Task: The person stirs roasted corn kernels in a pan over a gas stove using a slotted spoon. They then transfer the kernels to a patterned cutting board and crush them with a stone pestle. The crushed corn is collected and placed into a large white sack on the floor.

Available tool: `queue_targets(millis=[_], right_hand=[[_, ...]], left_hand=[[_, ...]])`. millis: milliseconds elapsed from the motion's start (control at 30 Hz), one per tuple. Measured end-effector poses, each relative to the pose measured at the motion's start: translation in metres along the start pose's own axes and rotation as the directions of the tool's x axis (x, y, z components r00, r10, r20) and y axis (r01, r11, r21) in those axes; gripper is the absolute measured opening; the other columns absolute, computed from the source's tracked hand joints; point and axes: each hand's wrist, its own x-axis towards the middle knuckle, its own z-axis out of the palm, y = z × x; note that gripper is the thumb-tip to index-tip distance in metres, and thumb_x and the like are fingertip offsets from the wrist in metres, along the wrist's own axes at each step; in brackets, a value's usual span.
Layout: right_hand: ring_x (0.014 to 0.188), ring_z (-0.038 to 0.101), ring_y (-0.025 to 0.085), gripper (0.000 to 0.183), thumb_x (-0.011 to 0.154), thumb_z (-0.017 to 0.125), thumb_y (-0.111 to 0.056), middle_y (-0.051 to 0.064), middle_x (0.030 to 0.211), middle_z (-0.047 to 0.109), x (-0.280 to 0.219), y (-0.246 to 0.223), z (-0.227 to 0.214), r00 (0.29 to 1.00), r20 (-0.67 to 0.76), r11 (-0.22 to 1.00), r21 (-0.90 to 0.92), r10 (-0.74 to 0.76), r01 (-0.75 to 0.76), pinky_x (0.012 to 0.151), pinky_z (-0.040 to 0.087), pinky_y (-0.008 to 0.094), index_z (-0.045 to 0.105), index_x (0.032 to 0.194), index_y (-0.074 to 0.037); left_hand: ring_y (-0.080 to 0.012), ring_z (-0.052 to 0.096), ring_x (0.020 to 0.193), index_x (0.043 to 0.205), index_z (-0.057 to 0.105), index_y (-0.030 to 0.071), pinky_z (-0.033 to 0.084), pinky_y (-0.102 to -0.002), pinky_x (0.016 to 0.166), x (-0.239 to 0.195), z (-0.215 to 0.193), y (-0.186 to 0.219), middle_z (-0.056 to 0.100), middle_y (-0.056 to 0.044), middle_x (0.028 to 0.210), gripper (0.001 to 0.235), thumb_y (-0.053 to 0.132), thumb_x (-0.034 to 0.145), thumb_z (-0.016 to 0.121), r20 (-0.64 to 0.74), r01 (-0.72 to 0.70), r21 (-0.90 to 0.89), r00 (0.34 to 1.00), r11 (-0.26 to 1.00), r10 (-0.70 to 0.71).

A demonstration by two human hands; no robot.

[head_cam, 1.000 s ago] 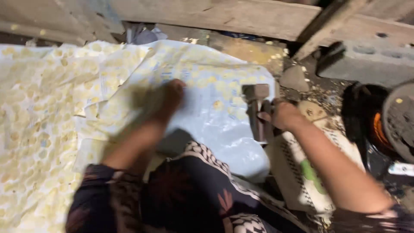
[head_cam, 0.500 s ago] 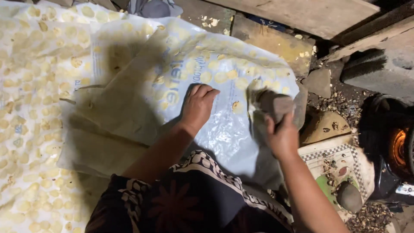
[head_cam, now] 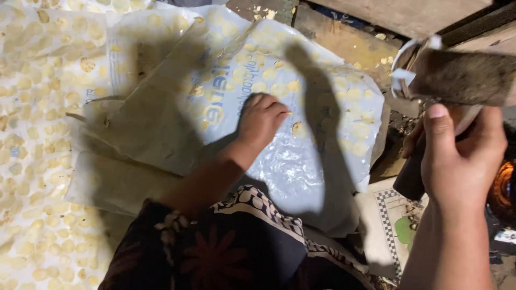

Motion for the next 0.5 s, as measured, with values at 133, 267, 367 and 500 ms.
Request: queue_targets(millis=[133, 267, 367, 500], right_hand=[[0.075, 0.054, 0.018, 0.026, 0.12, 0.059, -0.009, 0.013, 0.093, 0.054, -0.004, 0.036, 0.022, 0.974, -0.126, 0.982, -0.008, -0.19, 0.19, 0.061, 0.047, 0.035, 0.033, 0.118, -0.006], [0.052, 0.053, 0.029, 0.041, 0.101, 0.074, -0.021, 0.015, 0.053, 0.053, -0.024, 0.094, 0.105, 0.995, -0.098, 0.887, -0.458, 0.011, -0.055, 0.049, 0.035, 0.044, 0.067, 0.065, -0.003], [0.069, 0.071, 0.049, 0.041, 0.101, 0.063, -0.028, 0.029, 0.072, 0.067, -0.024, 0.116, 0.147, 0.929, 0.364, 0.755, -0.628, 0.072, 0.187, 0.055, 0.059, 0.058, 0.048, 0.117, 0.007], [0.089, 0.067, 0.06, 0.043, 0.1, 0.063, -0.04, 0.035, 0.086, 0.068, -0.006, 0.1, 0.126, 0.882, 0.424, 0.772, -0.625, 0.206, 0.12, 0.075, 0.053, 0.069, 0.05, 0.112, -0.001]], left_hand=[[-0.0293, 0.054, 0.101, 0.094, 0.067, 0.021, 0.041, -0.043, 0.085, 0.002, 0.023, 0.004, 0.06, -0.001, 0.102, 0.016, 0.028, 0.082, 0.075, 0.083, 0.044, 0.119, 0.995, 0.992, -0.054], [-0.0274, 0.058, 0.103, 0.1, 0.064, 0.017, 0.046, -0.041, 0.086, -0.013, 0.013, -0.004, 0.06, -0.004, 0.107, 0.026, 0.022, 0.077, 0.075, 0.014, -0.005, 0.22, 1.0, 0.976, 0.003], [-0.0283, 0.06, 0.097, 0.103, 0.061, 0.016, 0.048, -0.039, 0.08, -0.022, -0.007, -0.014, 0.059, -0.005, 0.103, 0.015, 0.02, 0.09, 0.067, -0.031, 0.039, 0.285, 0.999, 0.958, -0.032], [-0.0284, 0.06, 0.1, 0.114, 0.066, 0.016, 0.049, -0.039, 0.086, -0.046, -0.016, -0.02, 0.06, -0.004, 0.107, 0.024, 0.02, 0.091, 0.071, -0.022, 0.021, 0.188, 1.0, 0.982, -0.017]])
